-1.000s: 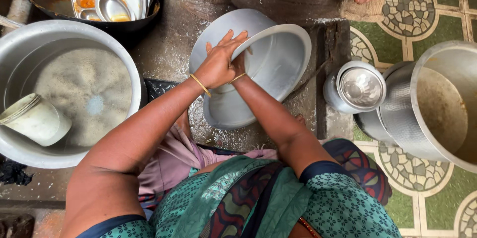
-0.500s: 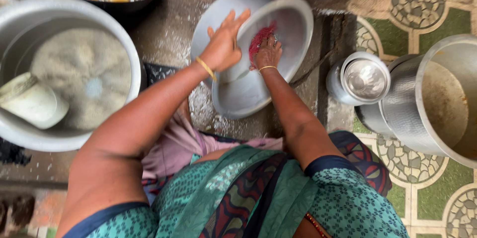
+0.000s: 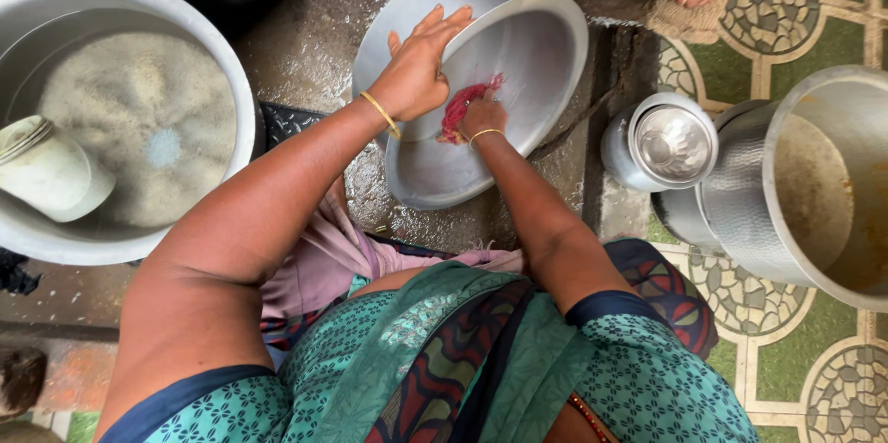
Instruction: The person sits at a floor-level washing area and scrubs a large metal pot, first rinsing it in a basin of water, then scrubbing its interior and rim with a steel-wool scrubber and a red cloth, rotating the pot to reach different surfaces.
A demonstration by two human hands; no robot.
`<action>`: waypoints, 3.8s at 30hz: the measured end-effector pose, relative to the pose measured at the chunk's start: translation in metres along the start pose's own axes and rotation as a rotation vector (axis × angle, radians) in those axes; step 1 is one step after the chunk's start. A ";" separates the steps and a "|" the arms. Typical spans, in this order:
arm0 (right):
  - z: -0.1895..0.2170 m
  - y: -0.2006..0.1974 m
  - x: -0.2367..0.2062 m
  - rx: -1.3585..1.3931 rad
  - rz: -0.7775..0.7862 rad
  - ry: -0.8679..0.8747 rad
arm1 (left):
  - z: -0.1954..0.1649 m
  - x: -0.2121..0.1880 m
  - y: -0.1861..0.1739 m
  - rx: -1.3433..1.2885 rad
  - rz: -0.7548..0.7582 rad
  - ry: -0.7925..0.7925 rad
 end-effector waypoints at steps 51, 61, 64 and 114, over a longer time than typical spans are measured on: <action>0.008 0.016 -0.017 0.148 -0.105 0.021 | -0.014 -0.011 0.003 0.089 0.064 0.023; 0.009 0.011 -0.020 0.115 -0.104 0.005 | -0.012 -0.010 0.003 0.092 0.059 0.040; 0.009 0.011 -0.021 0.120 -0.101 0.000 | -0.011 -0.010 0.002 0.078 0.047 0.039; 0.090 -0.018 -0.028 1.068 0.464 -0.305 | 0.022 0.026 -0.001 -0.029 -0.144 0.182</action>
Point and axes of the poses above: each hand's wrist, its own x-axis towards the middle knuckle, its own y-axis out of the palm, z = x × y, the point moved 3 cm from there along x, towards the middle knuckle, and after that the axes turned 2 degrees about -x, right-handed, at the moved point
